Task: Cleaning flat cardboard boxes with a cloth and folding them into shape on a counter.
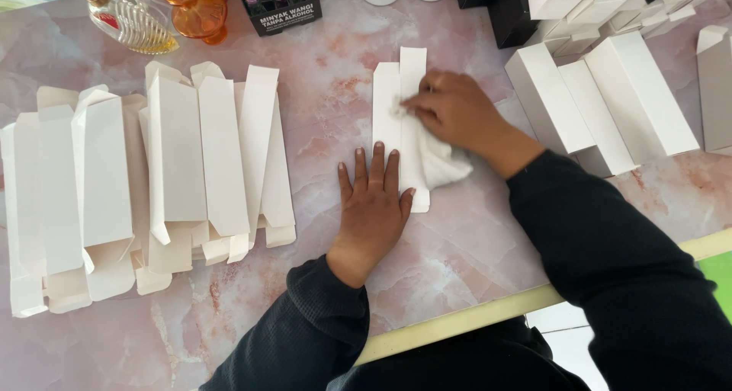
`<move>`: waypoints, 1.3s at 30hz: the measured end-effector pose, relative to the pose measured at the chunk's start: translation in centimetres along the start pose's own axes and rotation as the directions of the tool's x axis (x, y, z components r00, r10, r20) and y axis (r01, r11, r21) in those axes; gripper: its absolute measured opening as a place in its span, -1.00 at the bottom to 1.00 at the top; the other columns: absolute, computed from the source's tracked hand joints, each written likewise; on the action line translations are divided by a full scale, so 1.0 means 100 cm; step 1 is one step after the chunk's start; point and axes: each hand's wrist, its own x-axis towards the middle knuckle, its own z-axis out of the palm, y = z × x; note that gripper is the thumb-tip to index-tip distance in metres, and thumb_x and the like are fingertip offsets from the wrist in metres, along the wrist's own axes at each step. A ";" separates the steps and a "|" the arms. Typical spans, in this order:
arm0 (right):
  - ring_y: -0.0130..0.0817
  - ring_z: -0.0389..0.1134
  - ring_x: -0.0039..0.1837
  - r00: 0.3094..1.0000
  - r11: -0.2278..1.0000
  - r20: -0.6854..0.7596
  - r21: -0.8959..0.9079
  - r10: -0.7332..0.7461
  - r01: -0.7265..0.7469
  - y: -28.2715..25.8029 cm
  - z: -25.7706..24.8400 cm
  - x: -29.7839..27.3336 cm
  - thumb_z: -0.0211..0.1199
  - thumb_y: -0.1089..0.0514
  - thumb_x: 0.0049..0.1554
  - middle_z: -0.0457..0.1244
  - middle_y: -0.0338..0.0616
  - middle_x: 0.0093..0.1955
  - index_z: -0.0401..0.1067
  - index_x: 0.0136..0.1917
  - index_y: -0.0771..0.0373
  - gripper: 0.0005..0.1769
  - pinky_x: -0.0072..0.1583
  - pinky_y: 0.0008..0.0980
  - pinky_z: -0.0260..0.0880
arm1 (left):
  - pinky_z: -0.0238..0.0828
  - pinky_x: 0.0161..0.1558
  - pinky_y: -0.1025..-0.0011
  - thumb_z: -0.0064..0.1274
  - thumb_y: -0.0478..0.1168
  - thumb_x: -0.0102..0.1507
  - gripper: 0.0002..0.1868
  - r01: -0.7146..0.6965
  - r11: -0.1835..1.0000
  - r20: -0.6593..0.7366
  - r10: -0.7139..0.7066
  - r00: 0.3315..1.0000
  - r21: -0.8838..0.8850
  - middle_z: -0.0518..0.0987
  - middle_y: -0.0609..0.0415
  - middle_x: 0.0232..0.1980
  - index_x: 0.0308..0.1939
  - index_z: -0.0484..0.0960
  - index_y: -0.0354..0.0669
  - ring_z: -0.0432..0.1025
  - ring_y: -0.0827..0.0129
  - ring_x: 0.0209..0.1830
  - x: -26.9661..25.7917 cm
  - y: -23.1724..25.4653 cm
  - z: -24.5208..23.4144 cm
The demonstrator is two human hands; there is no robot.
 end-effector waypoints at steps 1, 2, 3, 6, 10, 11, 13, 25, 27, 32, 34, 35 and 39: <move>-0.10 0.36 -0.02 1.000 1.000 0.000 0.003 -0.001 0.001 0.004 0.000 0.009 0.28 0.01 0.24 0.32 -0.15 0.00 0.61 0.02 -0.03 -0.85 -0.01 -0.11 0.32 | -0.61 0.50 -0.30 -0.43 0.07 0.49 -0.31 0.003 1.000 0.001 -0.003 1.000 0.000 -0.09 -0.35 0.65 0.61 -0.01 -0.25 -0.26 -0.29 0.65 0.000 -0.005 0.017; -0.08 0.30 -0.03 0.996 0.997 0.043 0.008 0.077 -0.077 0.009 0.000 0.018 0.25 0.05 0.28 0.28 -0.11 -0.04 0.62 0.12 0.01 -0.80 -0.03 -0.09 0.28 | -0.41 0.51 -0.30 -0.36 0.11 0.47 -0.31 -0.027 0.994 -0.198 0.047 0.979 0.102 -0.01 -0.25 0.64 0.59 0.08 -0.19 -0.13 -0.27 0.63 0.002 -0.010 0.033; -0.07 0.24 -0.03 0.984 0.988 0.085 0.011 0.154 -0.156 0.014 -0.001 0.028 0.23 0.09 0.32 0.23 -0.07 -0.09 0.63 0.22 0.06 -0.74 -0.05 -0.07 0.24 | -0.22 0.53 -0.29 -0.30 0.15 0.46 -0.31 -0.036 0.978 -0.382 0.114 0.917 0.206 0.07 -0.14 0.64 0.57 0.16 -0.14 0.00 -0.24 0.61 0.004 -0.015 0.049; -0.01 0.26 0.06 0.966 0.965 0.017 -0.045 0.259 -0.258 0.032 0.016 0.041 0.19 0.10 0.33 0.23 -0.09 0.02 0.62 0.23 0.04 -0.73 0.06 -0.02 0.25 | -0.21 0.52 -0.31 -0.28 0.15 0.44 -0.30 -0.027 0.979 -0.368 0.101 0.924 0.202 0.09 -0.13 0.64 0.57 0.17 -0.13 -0.01 -0.23 0.61 0.006 -0.016 0.053; -0.04 0.26 0.04 0.968 0.969 -0.053 -0.016 0.247 -0.248 0.032 0.021 0.041 0.19 0.17 0.32 0.22 -0.08 0.00 0.62 0.21 0.09 -0.74 0.05 -0.05 0.27 | -0.21 0.53 -0.28 -0.28 0.14 0.44 -0.31 -0.023 0.979 -0.372 0.098 0.923 0.202 0.08 -0.13 0.64 0.57 0.16 -0.12 -0.01 -0.22 0.61 0.000 -0.005 0.042; -0.02 0.24 0.06 0.966 0.966 -0.032 -0.029 0.256 -0.257 0.031 0.020 0.040 0.15 0.14 0.33 0.21 -0.07 0.03 0.60 0.24 0.07 -0.72 0.08 -0.03 0.24 | -0.03 0.54 -0.13 -0.21 0.04 0.46 -0.35 0.018 0.954 -0.417 0.113 0.902 0.298 0.07 -0.17 0.63 0.58 0.17 -0.14 0.09 -0.12 0.59 -0.004 0.005 0.034; -0.01 0.22 0.09 0.964 0.963 -0.011 -0.043 0.266 -0.266 0.026 0.014 0.039 0.10 0.11 0.35 0.20 -0.06 0.05 0.58 0.27 0.05 -0.69 0.10 -0.02 0.22 | 0.15 0.55 0.03 -0.14 -0.06 0.48 -0.39 0.063 0.919 -0.459 0.134 0.878 0.389 0.05 -0.21 0.63 0.58 0.17 -0.17 0.18 -0.01 0.58 -0.018 0.026 0.021; 0.00 0.13 0.32 0.933 0.981 0.305 -0.041 0.194 -0.191 0.015 -0.013 0.032 0.01 0.15 0.32 0.22 -0.12 0.33 0.46 0.42 -0.08 -0.54 0.29 0.04 -0.02 | 0.17 0.49 0.02 0.14 0.21 0.26 -0.25 -0.076 0.947 -0.407 0.206 0.890 0.314 0.37 -0.06 0.35 0.42 0.44 -0.09 0.21 -0.15 0.48 -0.049 0.056 0.066; 0.00 0.12 0.40 0.895 0.981 0.418 0.042 0.156 -0.191 0.010 -0.018 0.030 0.00 0.15 0.29 0.25 -0.19 0.30 0.50 0.38 -0.16 -0.54 0.37 0.03 -0.09 | 0.25 0.44 0.06 0.08 0.21 0.31 -0.27 -0.079 0.947 -0.373 0.199 0.906 0.313 0.33 -0.08 0.37 0.44 0.40 -0.10 0.25 -0.18 0.47 -0.048 0.056 0.067; -0.16 0.33 0.05 0.872 0.989 0.472 0.124 -0.134 0.085 -0.032 -0.044 0.017 0.16 0.16 0.21 0.37 -0.17 0.05 0.54 0.31 -0.17 -0.56 0.13 0.06 0.22 | 0.30 0.42 0.08 0.18 0.25 0.23 -0.24 -0.075 0.949 -0.391 0.197 0.899 0.306 0.31 -0.08 0.35 0.37 0.41 -0.09 0.29 -0.17 0.44 -0.047 0.054 0.064; -0.25 0.36 -0.04 0.834 0.979 0.521 0.178 -0.180 0.100 -0.048 -0.054 0.009 0.15 0.17 0.21 0.39 -0.17 -0.02 0.54 0.29 -0.12 -0.58 0.08 -0.04 0.25 | 0.33 0.41 0.11 0.20 0.27 0.20 -0.22 -0.066 0.943 -0.396 0.200 0.896 0.327 0.32 -0.08 0.34 0.35 0.41 -0.07 0.32 -0.14 0.43 -0.045 0.054 0.064; -0.27 0.28 -0.19 0.855 0.950 0.440 0.264 -0.275 0.170 -0.051 -0.055 0.002 0.20 0.18 0.19 0.31 -0.19 -0.14 0.57 0.24 -0.03 -0.64 -0.05 -0.11 0.18 | 0.34 0.40 0.12 0.23 0.27 0.19 -0.22 -0.069 0.947 -0.401 0.198 0.895 0.314 0.30 -0.06 0.35 0.34 0.43 -0.07 0.30 -0.12 0.44 -0.044 0.054 0.065; -0.21 0.31 -0.22 0.884 0.841 0.288 0.507 -0.369 0.187 -0.064 -0.061 -0.013 0.32 0.30 0.07 0.29 -0.17 -0.14 0.68 0.03 0.03 -0.71 -0.15 -0.19 0.25 | 0.33 0.37 0.14 0.20 0.28 0.18 -0.14 -0.072 0.945 -0.366 0.193 0.910 0.318 0.32 -0.04 0.37 0.41 0.38 -0.10 0.29 -0.07 0.42 -0.046 0.056 0.057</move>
